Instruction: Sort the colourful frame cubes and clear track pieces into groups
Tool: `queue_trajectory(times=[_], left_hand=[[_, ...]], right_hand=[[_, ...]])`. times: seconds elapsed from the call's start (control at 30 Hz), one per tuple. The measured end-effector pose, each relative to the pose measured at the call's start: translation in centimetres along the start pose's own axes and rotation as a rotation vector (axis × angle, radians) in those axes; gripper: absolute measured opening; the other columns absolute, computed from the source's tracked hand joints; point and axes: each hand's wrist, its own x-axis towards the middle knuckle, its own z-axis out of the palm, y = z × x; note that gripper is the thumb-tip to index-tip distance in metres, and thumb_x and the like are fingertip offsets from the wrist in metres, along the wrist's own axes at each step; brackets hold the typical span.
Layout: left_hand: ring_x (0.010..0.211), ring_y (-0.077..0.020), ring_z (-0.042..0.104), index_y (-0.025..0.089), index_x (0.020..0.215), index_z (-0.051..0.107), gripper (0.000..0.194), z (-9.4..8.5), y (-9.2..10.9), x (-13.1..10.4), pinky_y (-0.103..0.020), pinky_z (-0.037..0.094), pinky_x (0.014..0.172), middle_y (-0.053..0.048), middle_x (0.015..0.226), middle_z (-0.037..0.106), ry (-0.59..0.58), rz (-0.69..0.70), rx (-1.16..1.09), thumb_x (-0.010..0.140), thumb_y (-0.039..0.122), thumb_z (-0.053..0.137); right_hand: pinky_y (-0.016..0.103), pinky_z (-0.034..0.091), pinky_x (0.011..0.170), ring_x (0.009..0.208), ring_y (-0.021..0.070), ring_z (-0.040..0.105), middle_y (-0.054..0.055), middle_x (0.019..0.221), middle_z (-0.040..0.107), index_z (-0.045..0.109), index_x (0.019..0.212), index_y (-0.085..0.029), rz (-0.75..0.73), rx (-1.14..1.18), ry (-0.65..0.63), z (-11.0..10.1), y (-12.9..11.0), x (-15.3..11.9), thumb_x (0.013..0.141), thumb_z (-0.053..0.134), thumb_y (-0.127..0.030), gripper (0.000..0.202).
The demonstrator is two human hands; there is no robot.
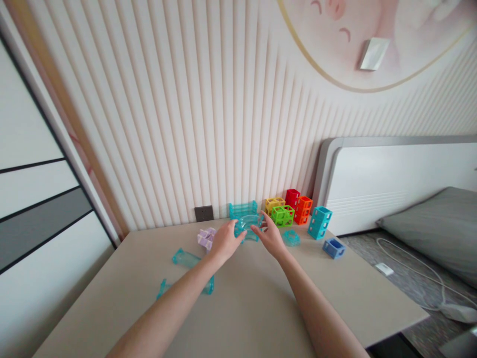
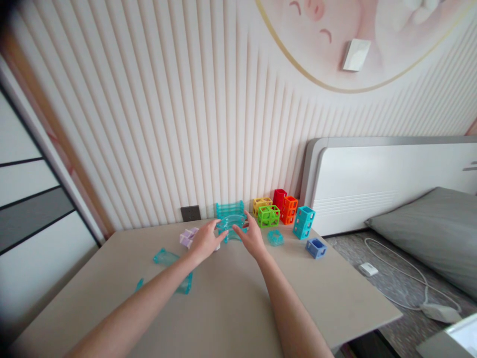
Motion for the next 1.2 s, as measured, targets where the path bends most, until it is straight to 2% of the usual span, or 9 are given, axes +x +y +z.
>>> queue_trajectory(times=[0.1,0.3,0.57,0.77,0.93,1.2], left_hand=[[0.108,-0.0283,0.067,0.016,0.128,0.057,0.047,0.5,0.4,0.4,-0.035,0.049,0.091,-0.014,0.117,0.071,-0.019,-0.036,0.083,0.088,0.041,0.060],[0.103,-0.0286,0.069,0.017,0.124,0.056,0.042,1.5,0.0,0.6,-0.034,0.050,0.084,-0.014,0.109,0.073,-0.072,-0.077,0.193,0.090,0.042,0.057],[0.108,-0.0288,0.067,0.015,0.126,0.055,0.042,2.4,-0.5,0.7,-0.034,0.049,0.087,-0.017,0.114,0.070,-0.089,-0.094,0.182,0.091,0.039,0.057],[0.114,-0.0274,0.064,0.015,0.127,0.055,0.040,2.6,-0.7,0.7,-0.033,0.046,0.093,-0.016,0.117,0.069,-0.105,-0.086,0.160,0.092,0.036,0.058],[0.113,-0.0292,0.065,0.015,0.128,0.054,0.048,2.8,-1.0,1.0,-0.034,0.047,0.091,-0.017,0.118,0.069,-0.116,-0.095,0.151,0.086,0.035,0.067],[0.113,-0.0291,0.065,0.017,0.129,0.053,0.049,2.9,-1.1,1.2,-0.034,0.048,0.090,-0.016,0.120,0.069,-0.124,-0.129,0.143,0.086,0.034,0.068]], right_hand=[[0.043,0.049,0.089,0.094,0.0264,0.062,0.012,0.103,0.066,0.058,0.127,-0.012,-0.106,-0.226,-0.002,-0.2,1.7,0.1,0.081,0.065,-0.049,0.060],[0.043,0.048,0.091,0.100,0.0298,0.063,0.014,0.105,0.068,0.063,0.119,-0.015,-0.139,-0.419,-0.052,-0.4,3.5,0.3,0.086,0.061,-0.046,0.045],[0.043,0.047,0.091,0.102,0.0309,0.062,0.016,0.108,0.069,0.061,0.125,-0.013,-0.115,-0.466,-0.089,-0.1,4.0,0.2,0.086,0.062,-0.046,0.051],[0.044,0.046,0.093,0.104,0.0314,0.062,0.015,0.111,0.068,0.060,0.129,-0.016,-0.095,-0.471,-0.059,0.1,4.4,0.2,0.083,0.065,-0.045,0.054],[0.044,0.047,0.093,0.104,0.0321,0.062,0.017,0.113,0.066,0.058,0.132,-0.013,-0.071,-0.473,-0.075,0.1,4.4,0.0,0.084,0.063,-0.046,0.058],[0.043,0.047,0.092,0.103,0.0306,0.062,0.015,0.110,0.067,0.055,0.135,-0.016,-0.073,-0.464,-0.077,0.2,4.6,0.0,0.084,0.063,-0.043,0.059]])
